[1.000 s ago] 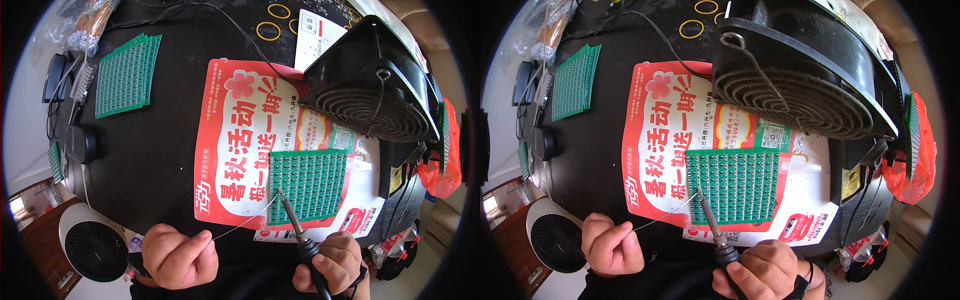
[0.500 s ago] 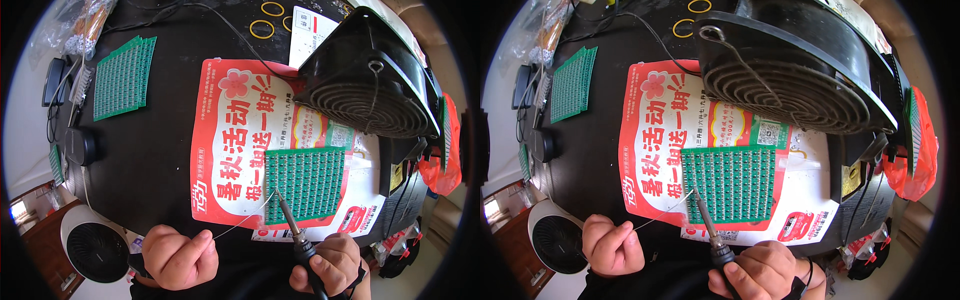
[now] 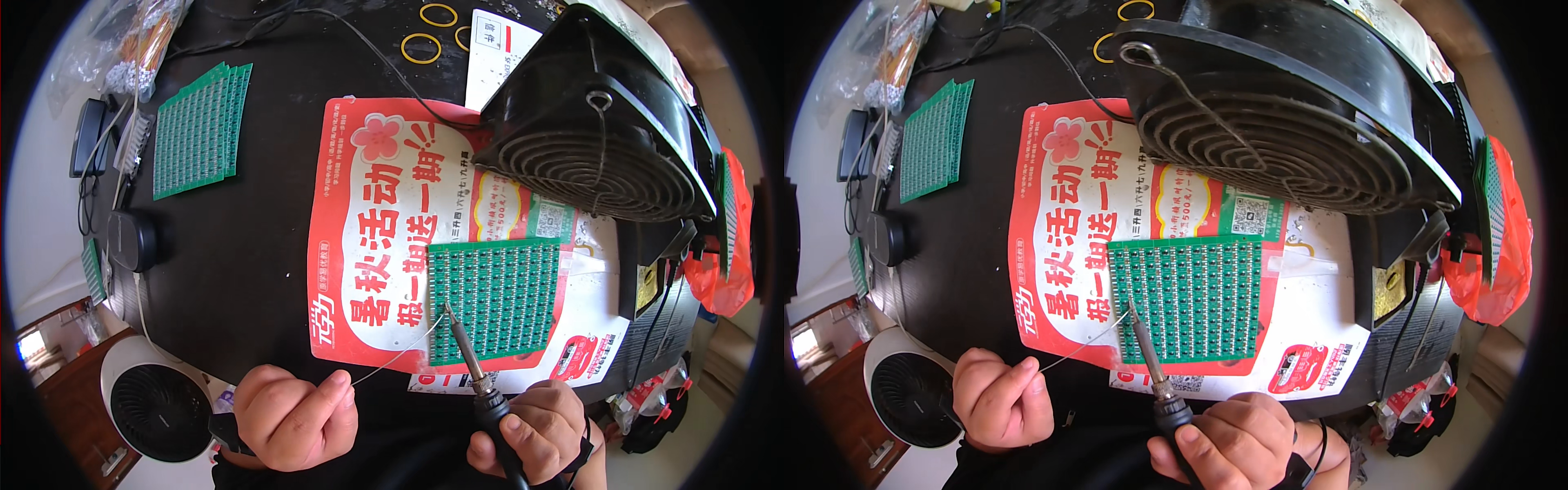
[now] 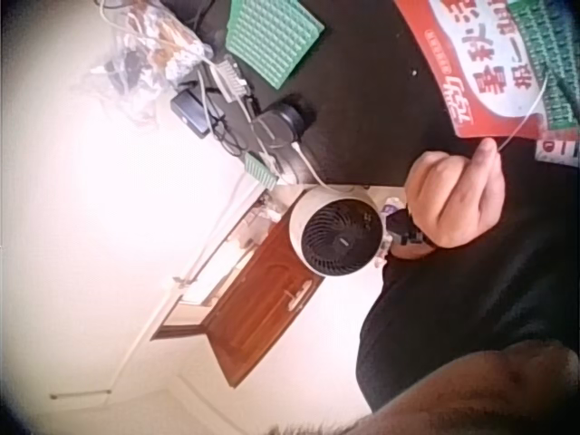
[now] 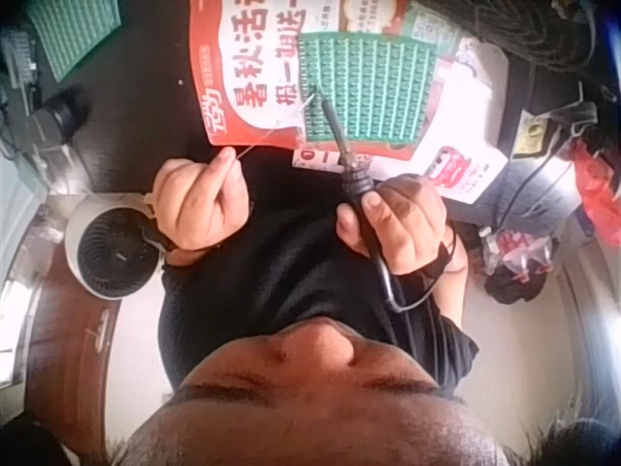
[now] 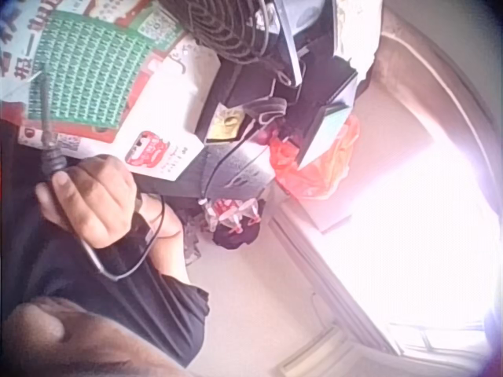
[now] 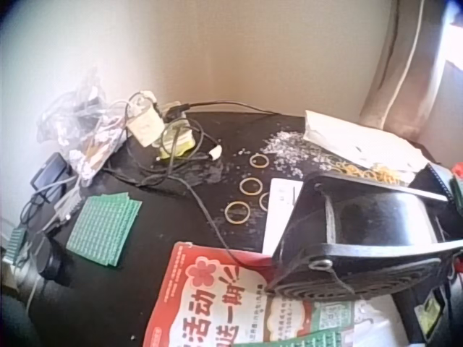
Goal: Soldering components onto a printed circuit board.
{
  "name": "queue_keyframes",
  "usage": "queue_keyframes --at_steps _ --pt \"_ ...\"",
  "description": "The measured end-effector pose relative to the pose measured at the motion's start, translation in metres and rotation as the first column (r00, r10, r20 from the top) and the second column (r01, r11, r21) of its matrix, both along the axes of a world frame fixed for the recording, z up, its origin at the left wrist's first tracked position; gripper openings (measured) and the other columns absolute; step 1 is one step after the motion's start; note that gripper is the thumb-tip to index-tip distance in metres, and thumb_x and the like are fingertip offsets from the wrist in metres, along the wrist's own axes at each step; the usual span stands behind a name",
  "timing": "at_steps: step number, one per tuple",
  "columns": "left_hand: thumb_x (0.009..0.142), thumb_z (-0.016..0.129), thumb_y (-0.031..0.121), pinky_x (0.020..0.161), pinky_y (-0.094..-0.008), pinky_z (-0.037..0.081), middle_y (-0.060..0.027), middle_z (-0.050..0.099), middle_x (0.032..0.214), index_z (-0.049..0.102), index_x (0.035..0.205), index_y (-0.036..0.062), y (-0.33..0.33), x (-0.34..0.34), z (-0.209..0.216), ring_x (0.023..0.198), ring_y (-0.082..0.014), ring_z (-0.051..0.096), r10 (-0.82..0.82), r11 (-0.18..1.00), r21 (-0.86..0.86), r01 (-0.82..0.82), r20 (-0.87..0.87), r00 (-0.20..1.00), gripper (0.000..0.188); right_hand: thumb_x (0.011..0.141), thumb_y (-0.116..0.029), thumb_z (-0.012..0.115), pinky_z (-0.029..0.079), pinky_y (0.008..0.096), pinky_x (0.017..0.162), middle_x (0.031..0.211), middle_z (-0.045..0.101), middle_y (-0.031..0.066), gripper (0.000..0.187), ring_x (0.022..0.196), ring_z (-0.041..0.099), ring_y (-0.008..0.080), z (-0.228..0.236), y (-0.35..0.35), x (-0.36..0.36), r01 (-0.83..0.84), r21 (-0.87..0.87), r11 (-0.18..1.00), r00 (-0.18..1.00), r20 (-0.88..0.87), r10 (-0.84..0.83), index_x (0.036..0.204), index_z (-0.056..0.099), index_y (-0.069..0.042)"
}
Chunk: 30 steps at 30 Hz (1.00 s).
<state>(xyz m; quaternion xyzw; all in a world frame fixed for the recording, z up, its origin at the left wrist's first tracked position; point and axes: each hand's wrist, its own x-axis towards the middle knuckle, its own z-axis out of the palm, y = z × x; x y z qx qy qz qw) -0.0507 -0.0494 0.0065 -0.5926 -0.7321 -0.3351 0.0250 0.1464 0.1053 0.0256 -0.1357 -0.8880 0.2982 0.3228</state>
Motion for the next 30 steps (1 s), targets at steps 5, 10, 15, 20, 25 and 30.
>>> queue_keyframes --at_steps 5,10,15,20,25,30 --pt "0.073 0.072 0.003 0.046 -0.0242 0.036 0.0014 0.049 0.069 0.074 0.096 0.0015 0.000 0.000 0.000 0.052 -0.0114 0.044 -0.012 1.000 0.006 0.012 -0.001 1.000 0.023 0.083 -0.007 0.073 0.048 0.0296 0.050 0.068 0.056 0.0085 0.027 0.053 0.054 0.0198 0.000 0.002 0.002 -0.049 0.010 0.999 0.998 -0.037 0.050 0.100 0.055 0.004" --pt "0.073 0.073 0.004 0.046 -0.0242 0.036 0.0015 0.048 0.068 0.074 0.097 0.0018 0.000 0.000 0.000 0.052 -0.0116 0.044 -0.013 1.000 0.004 0.012 0.002 1.000 0.024 0.084 -0.008 0.072 0.048 0.0303 0.050 0.068 0.055 0.0082 0.027 0.054 0.054 0.0201 0.004 0.000 0.004 -0.035 -0.010 0.999 0.999 0.016 0.036 0.100 0.054 0.003" --pt "0.073 0.073 0.005 0.046 -0.0243 0.036 0.0018 0.047 0.068 0.074 0.098 0.0025 0.000 0.001 -0.001 0.051 -0.0118 0.044 -0.013 1.000 0.010 0.013 0.010 1.000 0.025 0.084 -0.009 0.072 0.048 0.0306 0.050 0.070 0.055 0.0086 0.026 0.055 0.054 0.0201 0.004 -0.001 0.004 -0.032 -0.006 0.999 0.999 0.032 0.032 0.100 0.055 0.002" --pt "0.076 0.070 0.001 0.047 -0.0304 0.038 -0.0031 0.051 0.073 0.070 0.100 0.0007 0.000 0.002 0.004 0.052 -0.0179 0.047 -0.055 0.997 -0.050 0.057 0.034 0.998 0.024 0.085 -0.010 0.072 0.048 0.0310 0.051 0.071 0.055 0.0091 0.026 0.056 0.054 0.0202 0.005 -0.002 0.004 -0.031 0.003 1.000 0.998 0.050 0.031 0.100 0.055 0.001" --pt "0.071 0.074 0.006 0.044 -0.0237 0.033 0.0025 0.046 0.065 0.075 0.097 0.0017 0.001 0.000 -0.006 0.050 -0.0117 0.041 -0.052 0.997 0.054 0.053 -0.019 0.998 0.026 0.084 -0.009 0.072 0.049 0.0308 0.052 0.072 0.055 0.0087 0.025 0.056 0.055 0.0202 0.003 -0.002 0.006 -0.053 0.013 0.998 0.998 0.034 0.053 0.100 0.055 0.001" --pt "0.071 0.074 0.006 0.043 -0.0232 0.033 0.0025 0.046 0.065 0.075 0.099 0.0012 0.001 0.001 -0.008 0.050 -0.0115 0.041 -0.068 0.995 0.067 0.070 -0.039 0.997 0.028 0.085 -0.009 0.072 0.048 0.0306 0.051 0.071 0.055 0.0084 0.024 0.056 0.055 0.0201 0.008 -0.003 0.004 -0.021 0.004 1.000 0.997 0.075 0.021 0.100 0.055 0.001"
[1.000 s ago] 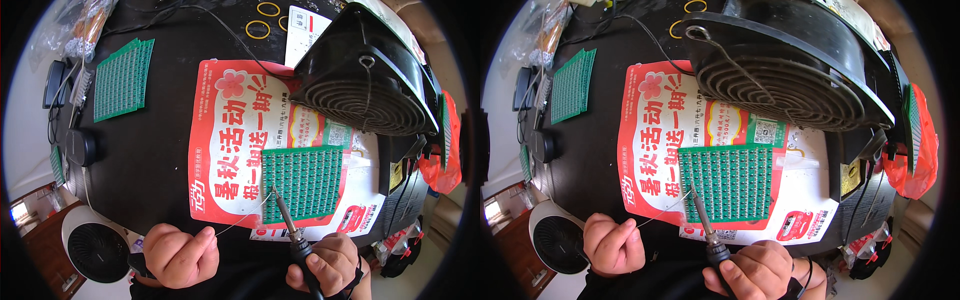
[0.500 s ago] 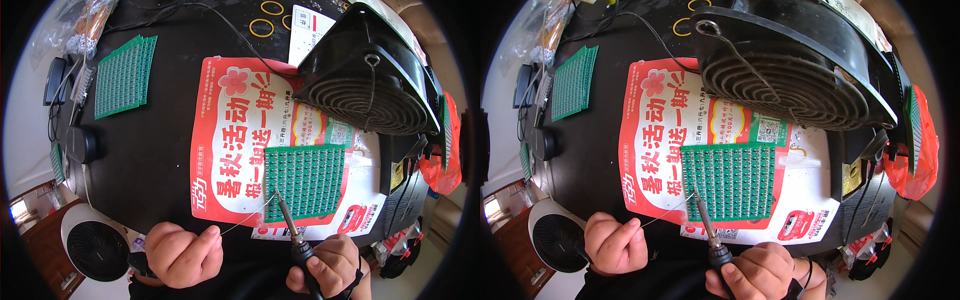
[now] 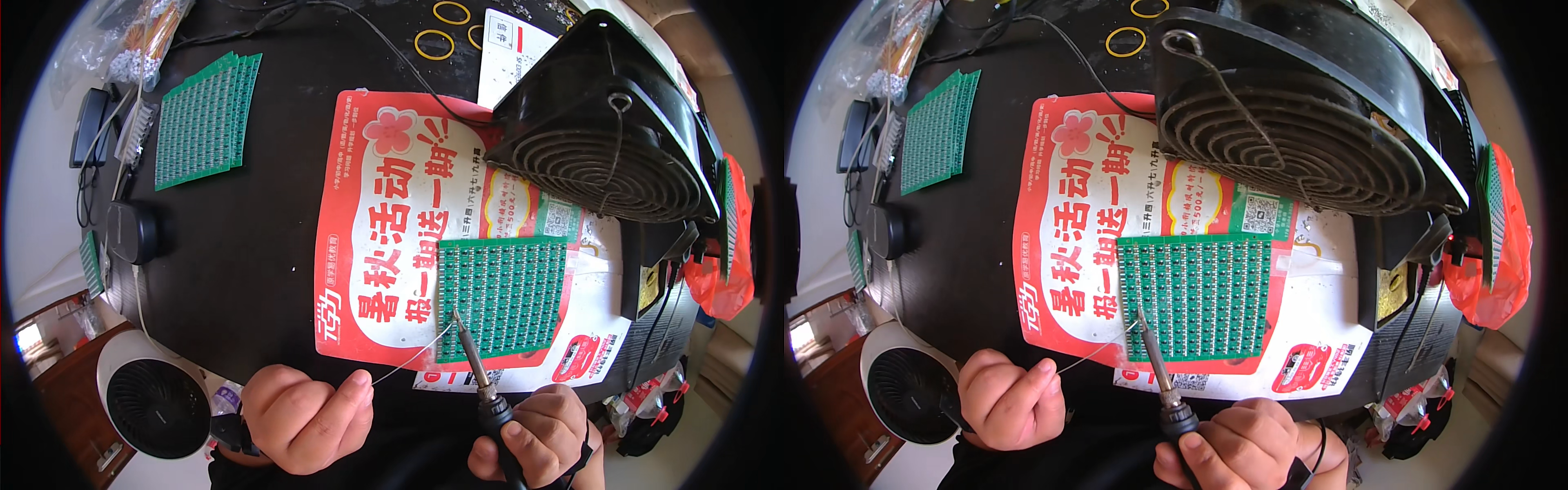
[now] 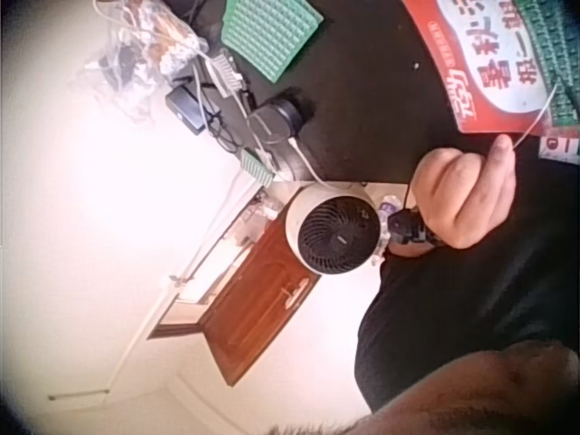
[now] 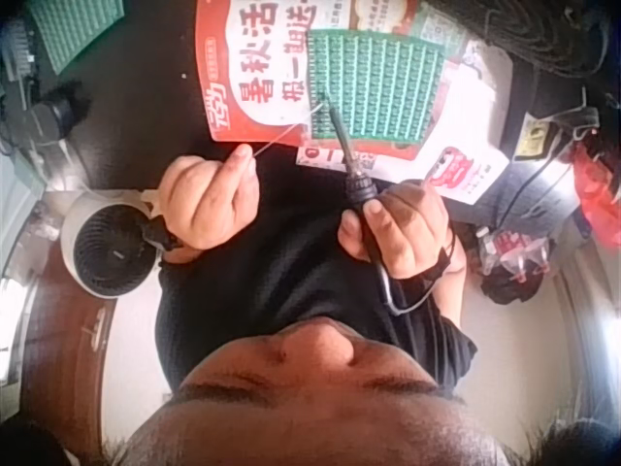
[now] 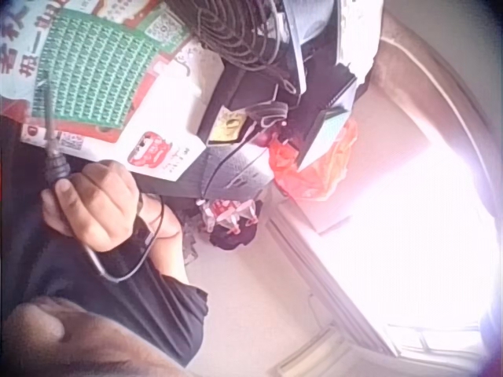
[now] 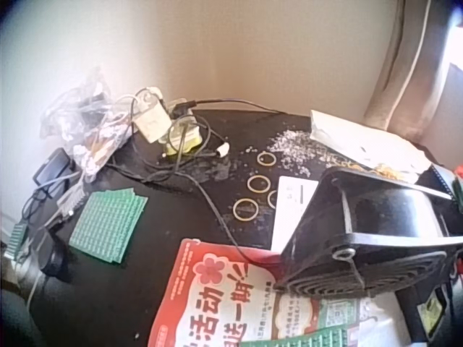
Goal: Soldering components onto a printed circuit board.
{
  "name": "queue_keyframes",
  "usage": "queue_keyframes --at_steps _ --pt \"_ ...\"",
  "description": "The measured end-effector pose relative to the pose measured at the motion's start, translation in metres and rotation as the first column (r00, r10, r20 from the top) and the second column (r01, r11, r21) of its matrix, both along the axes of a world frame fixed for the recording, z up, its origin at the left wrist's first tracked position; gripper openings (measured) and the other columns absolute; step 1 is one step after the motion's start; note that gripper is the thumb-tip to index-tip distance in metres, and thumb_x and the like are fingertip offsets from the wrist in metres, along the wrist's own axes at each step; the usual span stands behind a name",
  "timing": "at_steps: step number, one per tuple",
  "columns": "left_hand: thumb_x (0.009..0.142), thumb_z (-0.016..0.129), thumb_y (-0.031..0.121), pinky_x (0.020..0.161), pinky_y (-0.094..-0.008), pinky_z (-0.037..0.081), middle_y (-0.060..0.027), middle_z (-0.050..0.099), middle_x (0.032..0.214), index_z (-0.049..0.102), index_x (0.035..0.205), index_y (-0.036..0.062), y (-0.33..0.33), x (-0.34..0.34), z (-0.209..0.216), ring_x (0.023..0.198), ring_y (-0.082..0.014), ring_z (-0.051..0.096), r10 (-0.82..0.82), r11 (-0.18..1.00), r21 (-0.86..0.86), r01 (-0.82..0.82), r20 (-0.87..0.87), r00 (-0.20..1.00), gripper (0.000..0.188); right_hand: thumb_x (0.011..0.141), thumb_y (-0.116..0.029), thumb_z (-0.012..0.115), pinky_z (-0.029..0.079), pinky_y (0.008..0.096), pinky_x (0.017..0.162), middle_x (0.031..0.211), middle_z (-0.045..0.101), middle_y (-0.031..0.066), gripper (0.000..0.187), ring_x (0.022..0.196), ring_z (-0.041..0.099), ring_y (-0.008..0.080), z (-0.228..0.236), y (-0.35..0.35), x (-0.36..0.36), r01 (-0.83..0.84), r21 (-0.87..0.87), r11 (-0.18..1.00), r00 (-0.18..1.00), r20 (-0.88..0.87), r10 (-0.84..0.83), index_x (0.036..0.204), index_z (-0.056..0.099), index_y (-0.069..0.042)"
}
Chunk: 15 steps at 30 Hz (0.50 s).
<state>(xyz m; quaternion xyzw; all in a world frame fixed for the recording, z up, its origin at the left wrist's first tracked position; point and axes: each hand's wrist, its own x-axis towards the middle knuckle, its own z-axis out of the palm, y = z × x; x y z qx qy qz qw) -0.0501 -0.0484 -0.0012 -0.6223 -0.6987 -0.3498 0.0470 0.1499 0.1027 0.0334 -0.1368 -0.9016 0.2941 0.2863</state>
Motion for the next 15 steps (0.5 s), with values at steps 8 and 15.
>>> queue_keyframes --at_steps 8,15 --pt "0.073 0.072 0.007 0.044 -0.0233 0.032 0.0029 0.044 0.064 0.075 0.099 0.0021 0.0002 0.0013 0.0007 0.052 -0.0114 0.039 -0.006 1.000 -0.012 0.005 -0.044 0.999 0.027 0.085 -0.008 0.071 0.047 0.0305 0.050 0.071 0.055 0.0084 0.023 0.056 0.054 0.0203 0.0035 -0.0034 -0.0018 0.009 -0.014 1.000 1.000 0.007 -0.009 0.098 0.056 0.001" --pt "0.079 0.070 0.005 0.045 -0.0270 0.035 -0.0013 0.046 0.070 0.071 0.098 -0.0007 0.0018 0.0017 0.0064 0.052 -0.0156 0.043 -0.071 0.995 -0.073 0.066 -0.072 0.995 0.020 0.083 -0.008 0.072 0.047 0.0305 0.050 0.070 0.055 0.0085 0.024 0.055 0.054 0.0204 0.0013 -0.0054 -0.0002 -0.011 0.000 1.000 1.000 -0.028 0.011 0.098 0.055 0.002"
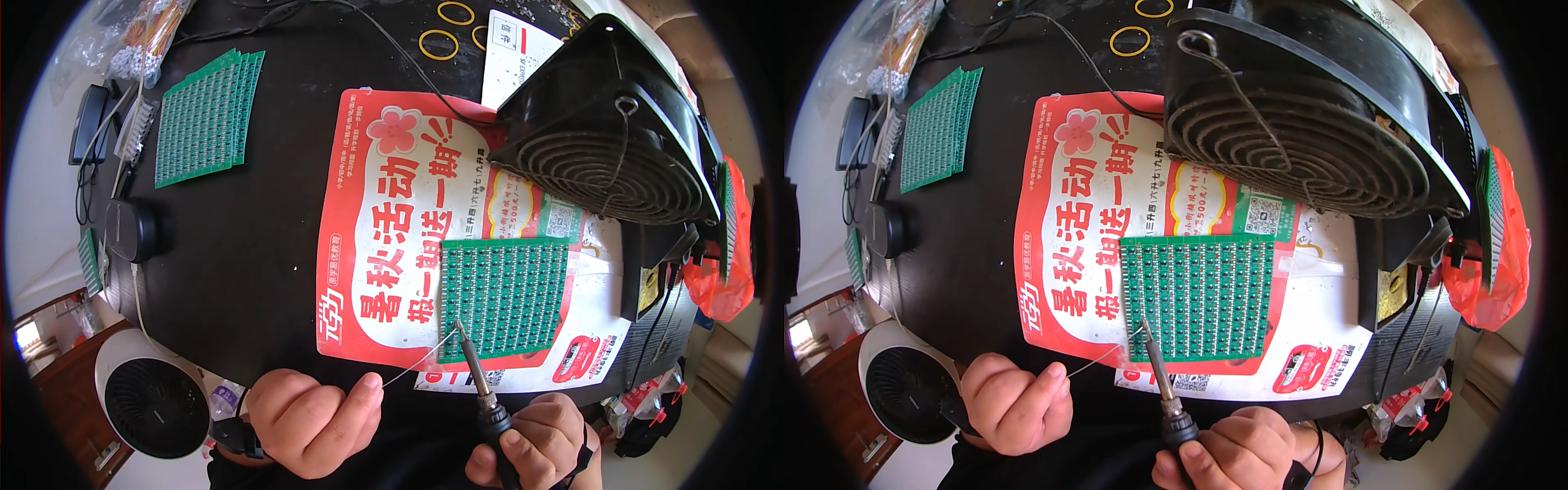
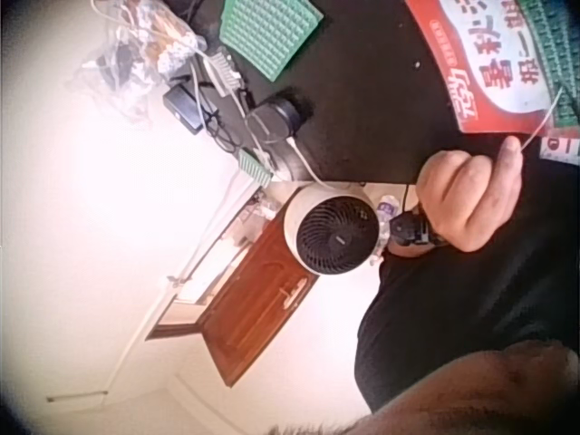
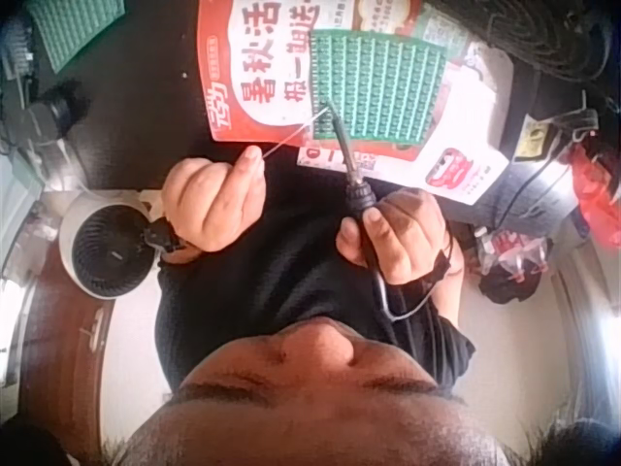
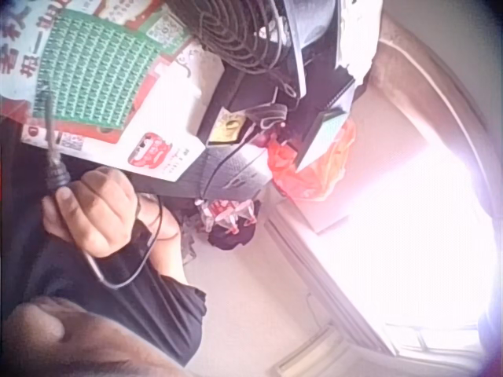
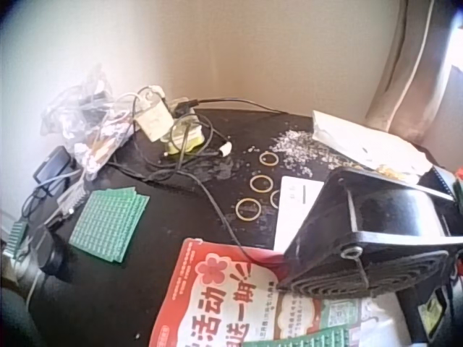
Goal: Soldering components onto a printed circuit board.
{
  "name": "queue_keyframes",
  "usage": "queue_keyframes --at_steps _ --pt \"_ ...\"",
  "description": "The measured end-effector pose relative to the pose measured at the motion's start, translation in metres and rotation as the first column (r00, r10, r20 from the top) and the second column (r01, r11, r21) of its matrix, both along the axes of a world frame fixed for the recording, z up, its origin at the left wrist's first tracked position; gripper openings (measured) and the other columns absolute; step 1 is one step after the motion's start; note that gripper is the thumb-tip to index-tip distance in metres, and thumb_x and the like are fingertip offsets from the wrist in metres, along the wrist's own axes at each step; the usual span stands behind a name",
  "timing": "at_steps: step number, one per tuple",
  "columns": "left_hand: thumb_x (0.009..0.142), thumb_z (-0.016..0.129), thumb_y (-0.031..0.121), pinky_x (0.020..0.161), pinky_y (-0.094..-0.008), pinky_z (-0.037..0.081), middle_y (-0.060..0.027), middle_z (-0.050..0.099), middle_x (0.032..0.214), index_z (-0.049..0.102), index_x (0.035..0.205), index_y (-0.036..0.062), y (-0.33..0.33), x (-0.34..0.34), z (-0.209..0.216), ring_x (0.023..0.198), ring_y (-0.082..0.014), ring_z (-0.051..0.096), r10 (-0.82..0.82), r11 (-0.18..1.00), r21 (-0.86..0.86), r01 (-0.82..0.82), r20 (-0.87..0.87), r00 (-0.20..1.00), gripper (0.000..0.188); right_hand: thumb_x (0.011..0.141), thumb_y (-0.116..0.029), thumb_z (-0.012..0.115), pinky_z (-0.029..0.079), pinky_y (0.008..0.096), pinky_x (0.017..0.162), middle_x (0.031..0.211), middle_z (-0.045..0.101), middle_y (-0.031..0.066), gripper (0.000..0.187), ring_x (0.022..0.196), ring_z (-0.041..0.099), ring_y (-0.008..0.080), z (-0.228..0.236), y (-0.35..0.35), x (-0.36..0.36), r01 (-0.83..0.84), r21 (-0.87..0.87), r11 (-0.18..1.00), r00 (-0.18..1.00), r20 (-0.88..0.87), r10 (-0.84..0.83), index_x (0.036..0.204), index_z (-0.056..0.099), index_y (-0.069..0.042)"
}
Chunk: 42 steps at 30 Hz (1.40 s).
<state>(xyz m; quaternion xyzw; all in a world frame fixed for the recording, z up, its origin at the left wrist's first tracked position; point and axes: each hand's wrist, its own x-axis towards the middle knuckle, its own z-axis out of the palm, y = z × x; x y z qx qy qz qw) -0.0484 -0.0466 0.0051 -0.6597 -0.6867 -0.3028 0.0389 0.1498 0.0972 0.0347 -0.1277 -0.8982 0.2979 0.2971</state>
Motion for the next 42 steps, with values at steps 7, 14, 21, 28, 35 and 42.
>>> queue_keyframes --at_steps 7,14,21,28,35,42 --pt "0.079 0.069 0.005 0.045 -0.0271 0.035 -0.0003 0.045 0.067 0.071 0.097 -0.0023 0.002 0.001 -0.003 0.052 -0.0149 0.043 -0.021 0.999 0.023 0.022 -0.047 0.999 0.020 0.083 -0.007 0.073 0.048 0.0308 0.050 0.070 0.055 0.0082 0.025 0.056 0.054 0.0206 0.000 0.002 0.004 -0.045 -0.004 0.999 0.999 0.010 0.045 0.098 0.055 0.002" --pt "0.078 0.069 0.006 0.045 -0.0275 0.036 -0.0003 0.046 0.067 0.071 0.099 -0.0029 0.000 0.000 -0.004 0.053 -0.0148 0.044 -0.031 0.999 0.014 0.033 -0.079 0.996 0.022 0.083 -0.008 0.073 0.047 0.0301 0.049 0.070 0.054 0.0078 0.026 0.056 0.053 0.0198 -0.004 -0.001 0.001 0.000 -0.010 1.000 1.000 -0.001 0.000 0.100 0.056 0.002" --pt "0.078 0.069 0.007 0.045 -0.0273 0.036 -0.0005 0.047 0.068 0.071 0.099 -0.0030 0.000 0.001 -0.002 0.054 -0.0150 0.044 -0.044 0.999 0.002 0.045 -0.077 0.996 0.023 0.085 -0.016 0.074 0.044 0.0277 0.049 0.072 0.055 0.0064 0.030 0.058 0.052 0.0186 -0.004 -0.011 0.012 0.034 -0.048 0.998 0.998 0.051 -0.032 0.103 0.056 -0.001" --pt "0.072 0.073 0.007 0.044 -0.0231 0.031 0.0033 0.038 0.062 0.076 0.096 0.0037 0.001 0.005 -0.007 0.054 -0.0113 0.036 0.040 0.998 0.057 -0.035 -0.077 0.996 0.025 0.084 -0.010 0.071 0.045 0.0290 0.049 0.070 0.053 0.0073 0.022 0.056 0.053 0.0185 -0.007 -0.003 0.001 0.020 0.028 0.999 0.999 -0.031 -0.019 0.096 0.057 0.003" --pt "0.074 0.073 0.007 0.044 -0.0227 0.032 0.0034 0.037 0.061 0.076 0.096 0.0032 0.002 0.003 -0.006 0.054 -0.0107 0.036 0.012 0.999 0.041 -0.007 -0.103 0.995 0.023 0.084 -0.009 0.071 0.046 0.0288 0.049 0.069 0.054 0.0065 0.021 0.056 0.053 0.0187 -0.005 -0.002 0.003 0.001 0.029 1.000 0.999 -0.049 0.001 0.095 0.058 0.002" --pt "0.076 0.073 0.007 0.044 -0.0224 0.032 0.0036 0.037 0.060 0.076 0.096 0.0031 0.004 0.004 -0.008 0.053 -0.0100 0.036 0.012 0.998 0.055 -0.005 -0.128 0.992 0.021 0.083 -0.007 0.072 0.046 0.0281 0.050 0.069 0.055 0.0065 0.021 0.057 0.054 0.0189 -0.002 -0.003 0.003 0.008 0.019 1.000 1.000 -0.016 -0.008 0.096 0.058 0.003"
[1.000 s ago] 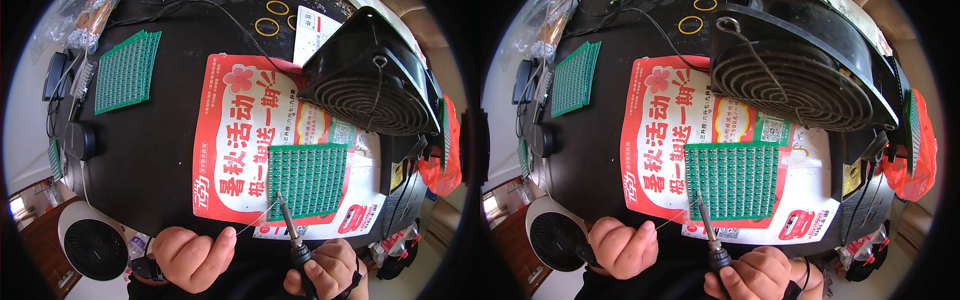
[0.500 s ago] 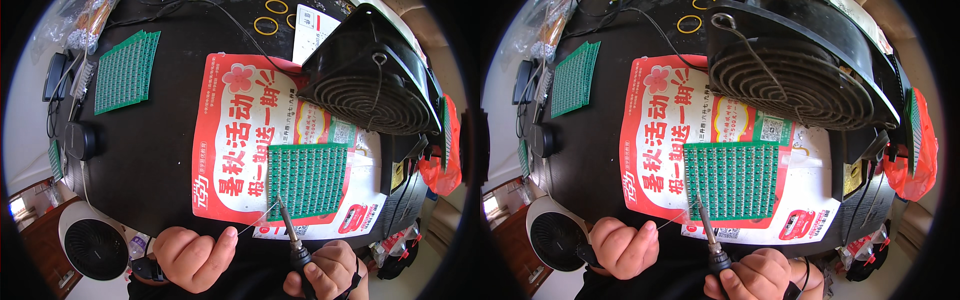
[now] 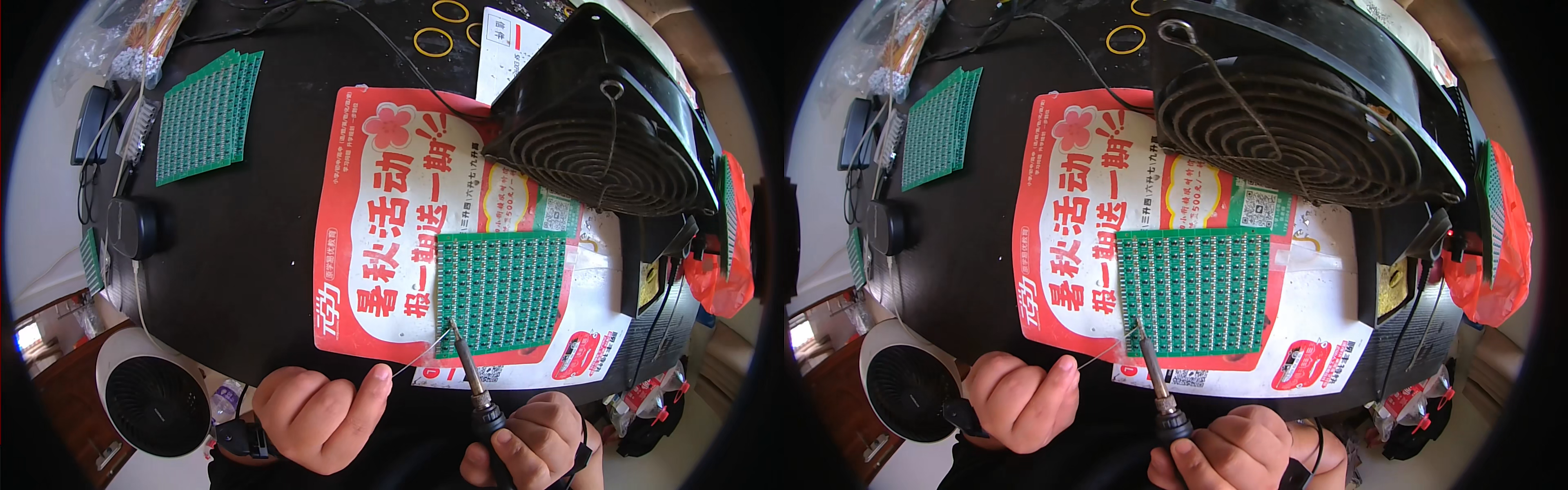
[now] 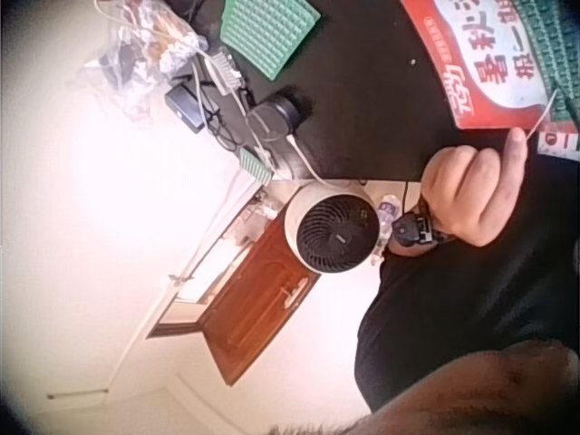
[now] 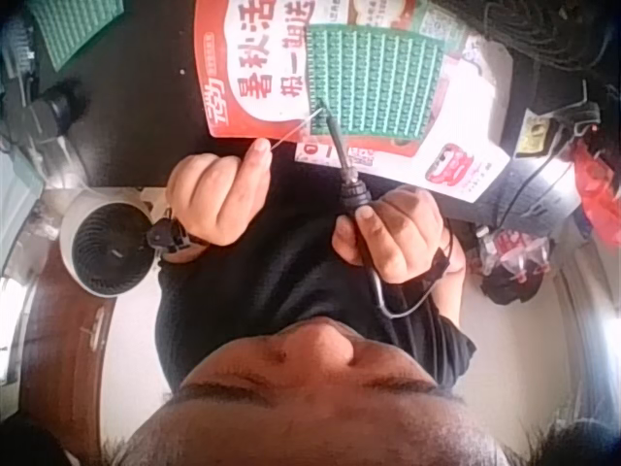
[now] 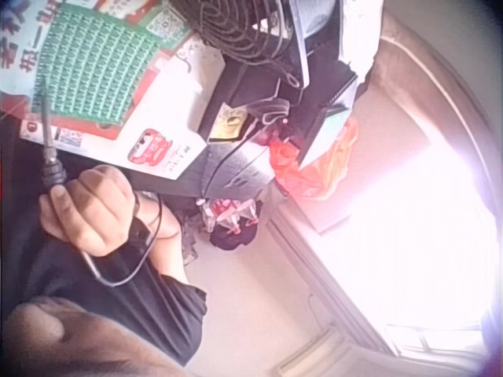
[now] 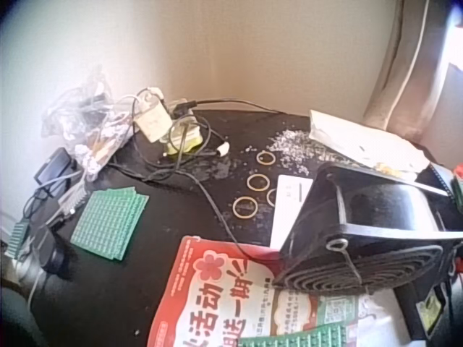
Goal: Soldering components onto a printed circuit board.
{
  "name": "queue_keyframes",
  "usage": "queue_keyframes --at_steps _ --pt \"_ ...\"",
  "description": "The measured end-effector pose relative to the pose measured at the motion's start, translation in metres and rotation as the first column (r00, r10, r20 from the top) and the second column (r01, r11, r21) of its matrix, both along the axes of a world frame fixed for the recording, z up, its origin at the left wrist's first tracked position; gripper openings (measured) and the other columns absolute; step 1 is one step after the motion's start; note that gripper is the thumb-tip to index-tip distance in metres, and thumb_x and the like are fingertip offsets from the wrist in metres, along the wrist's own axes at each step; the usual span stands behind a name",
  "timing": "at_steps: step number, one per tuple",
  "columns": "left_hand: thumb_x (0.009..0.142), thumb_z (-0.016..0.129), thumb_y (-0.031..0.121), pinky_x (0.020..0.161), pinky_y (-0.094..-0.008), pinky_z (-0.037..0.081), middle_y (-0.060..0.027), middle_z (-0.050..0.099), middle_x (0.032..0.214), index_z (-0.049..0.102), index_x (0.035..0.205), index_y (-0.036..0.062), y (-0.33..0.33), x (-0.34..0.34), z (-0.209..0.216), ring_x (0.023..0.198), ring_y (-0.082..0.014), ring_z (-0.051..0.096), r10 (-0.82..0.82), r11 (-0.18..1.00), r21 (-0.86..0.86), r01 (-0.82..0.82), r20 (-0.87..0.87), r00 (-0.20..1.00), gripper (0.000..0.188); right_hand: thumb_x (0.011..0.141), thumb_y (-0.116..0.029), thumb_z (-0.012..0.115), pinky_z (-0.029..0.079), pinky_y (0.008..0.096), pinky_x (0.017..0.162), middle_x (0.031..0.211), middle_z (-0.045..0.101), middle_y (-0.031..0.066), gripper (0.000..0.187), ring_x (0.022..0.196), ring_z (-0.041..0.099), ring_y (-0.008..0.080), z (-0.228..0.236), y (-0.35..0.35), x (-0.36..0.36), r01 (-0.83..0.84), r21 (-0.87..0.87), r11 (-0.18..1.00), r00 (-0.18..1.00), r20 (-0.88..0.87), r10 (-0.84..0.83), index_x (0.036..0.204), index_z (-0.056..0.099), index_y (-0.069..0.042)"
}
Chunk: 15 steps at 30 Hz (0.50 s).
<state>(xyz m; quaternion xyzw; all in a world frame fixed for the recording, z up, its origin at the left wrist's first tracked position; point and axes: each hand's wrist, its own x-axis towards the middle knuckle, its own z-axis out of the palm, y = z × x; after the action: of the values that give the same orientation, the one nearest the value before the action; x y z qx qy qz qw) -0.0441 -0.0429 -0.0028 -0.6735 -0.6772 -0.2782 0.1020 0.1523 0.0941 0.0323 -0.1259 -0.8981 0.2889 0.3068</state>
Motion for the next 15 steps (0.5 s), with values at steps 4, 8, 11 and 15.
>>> queue_keyframes --at_steps 4,8,11,15 --pt "0.076 0.074 0.007 0.043 -0.0224 0.032 0.0033 0.037 0.061 0.076 0.096 0.0033 0.000 0.001 -0.001 0.052 -0.0096 0.035 -0.006 1.000 -0.010 0.006 0.010 1.000 0.020 0.083 -0.007 0.072 0.046 0.0281 0.050 0.069 0.056 0.0070 0.021 0.055 0.054 0.0193 0.004 0.000 0.000 0.009 -0.008 1.000 0.999 0.042 -0.008 0.095 0.058 0.003" --pt "0.077 0.074 0.008 0.043 -0.0225 0.032 0.0032 0.037 0.061 0.076 0.096 0.0035 -0.001 0.001 0.001 0.052 -0.0093 0.036 0.003 1.000 -0.017 -0.003 0.005 1.000 0.020 0.083 -0.007 0.072 0.047 0.0281 0.049 0.069 0.056 0.0079 0.022 0.053 0.053 0.0197 0.007 -0.001 -0.004 0.058 -0.035 0.998 0.998 0.017 -0.058 0.094 0.057 0.003" --pt "0.076 0.074 0.007 0.043 -0.0223 0.032 0.0032 0.037 0.061 0.076 0.096 0.0038 -0.001 0.000 0.000 0.052 -0.0093 0.035 0.003 1.000 -0.013 -0.003 -0.002 1.000 0.020 0.082 -0.006 0.072 0.048 0.0283 0.049 0.068 0.056 0.0084 0.022 0.051 0.053 0.0201 0.016 0.001 -0.008 0.068 -0.073 0.995 0.994 0.087 -0.061 0.094 0.056 0.004" --pt "0.075 0.074 0.007 0.042 -0.0222 0.031 0.0032 0.036 0.061 0.077 0.095 0.0040 0.000 0.000 0.000 0.052 -0.0093 0.035 -0.004 1.000 -0.008 0.004 0.012 1.000 0.020 0.081 -0.006 0.072 0.049 0.0284 0.050 0.070 0.056 0.0084 0.023 0.053 0.054 0.0201 0.021 0.003 -0.006 0.051 -0.052 0.997 0.992 0.120 -0.045 0.094 0.056 0.003"
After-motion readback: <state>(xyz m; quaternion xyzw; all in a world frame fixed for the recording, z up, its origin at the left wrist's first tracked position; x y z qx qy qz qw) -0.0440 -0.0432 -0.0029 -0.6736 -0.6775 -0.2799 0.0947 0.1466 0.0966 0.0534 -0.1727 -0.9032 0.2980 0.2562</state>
